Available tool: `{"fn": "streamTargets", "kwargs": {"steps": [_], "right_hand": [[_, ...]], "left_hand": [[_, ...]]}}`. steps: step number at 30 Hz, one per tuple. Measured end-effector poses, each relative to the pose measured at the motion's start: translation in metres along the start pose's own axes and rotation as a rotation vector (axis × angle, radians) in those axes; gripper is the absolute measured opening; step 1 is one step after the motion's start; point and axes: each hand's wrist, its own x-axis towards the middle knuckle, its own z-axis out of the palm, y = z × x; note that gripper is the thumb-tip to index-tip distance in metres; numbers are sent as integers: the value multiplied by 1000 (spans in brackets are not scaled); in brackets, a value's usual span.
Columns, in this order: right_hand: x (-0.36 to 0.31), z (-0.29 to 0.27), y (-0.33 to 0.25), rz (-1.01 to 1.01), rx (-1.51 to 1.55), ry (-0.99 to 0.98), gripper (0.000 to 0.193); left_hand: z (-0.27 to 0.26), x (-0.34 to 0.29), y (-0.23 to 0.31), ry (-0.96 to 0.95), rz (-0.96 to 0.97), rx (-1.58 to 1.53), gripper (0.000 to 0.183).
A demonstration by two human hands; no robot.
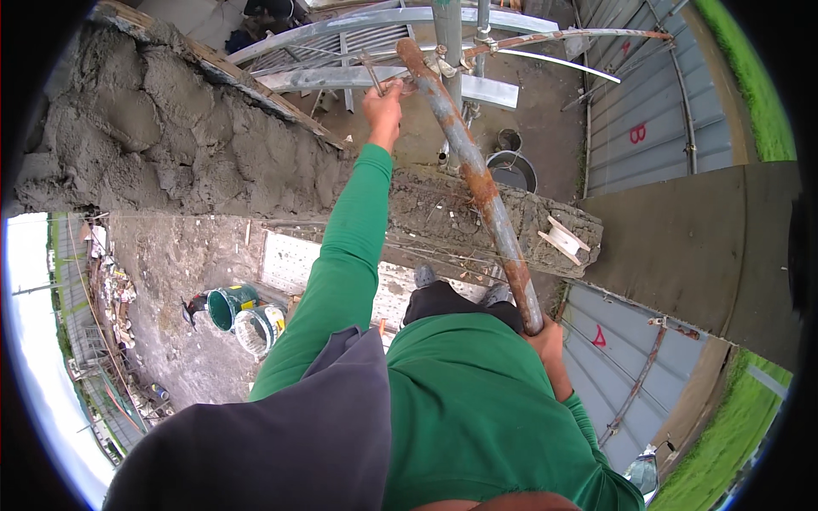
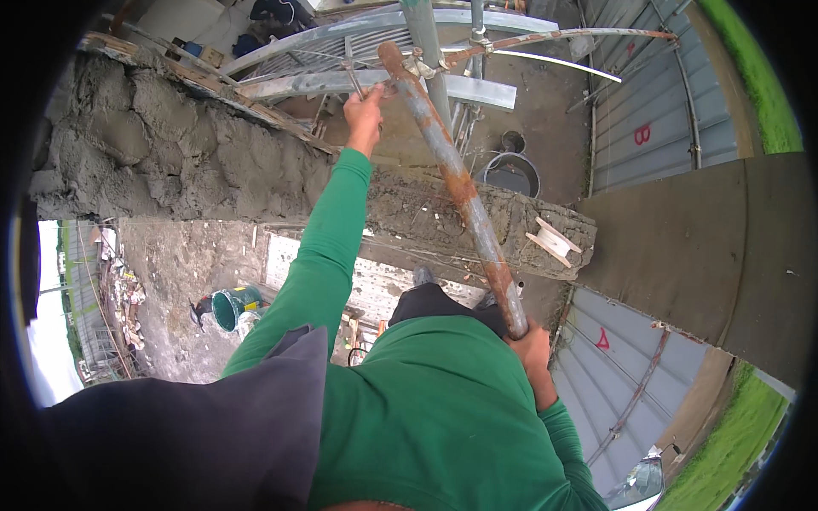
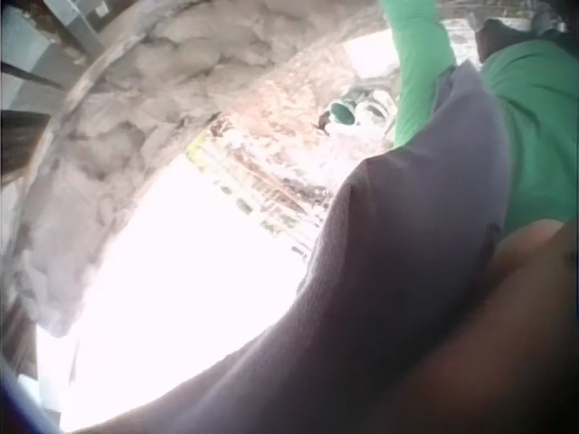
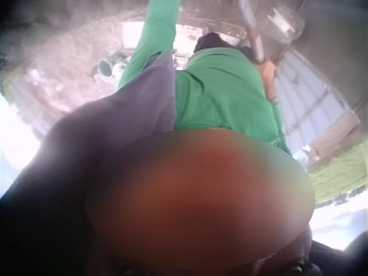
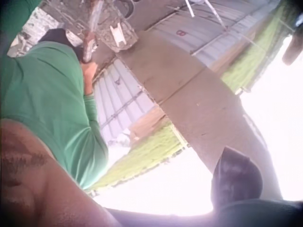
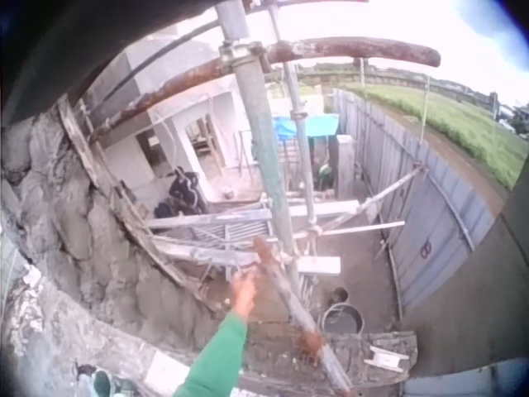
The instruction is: The person assembles a metal scaffolding structure on a construction site. They connect metal poles using clamps and tighten them with a wrench while standing on the scaffolding platform.
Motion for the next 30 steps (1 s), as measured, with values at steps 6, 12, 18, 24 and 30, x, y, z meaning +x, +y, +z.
{"fn": "streamTargets", "kwargs": {"steps": [6,12,18,24,30], "right_hand": [[4,7,-20,29,-18,-3,53],[6,8,-43,40,-36,23,51],[9,11,-31,53,-13,21,51],[8,9,-32,39,-23,30,52],[8,8,-32,36,-13,13,55]], "left_hand": [[3,-20,40,112,335,316,31],[11,-18,68,38,556,624,44],[29,-39,96,32,552,844,82],[55,-47,104,131,456,1001,105],[51,-41,109,82,437,1079,98]]}}
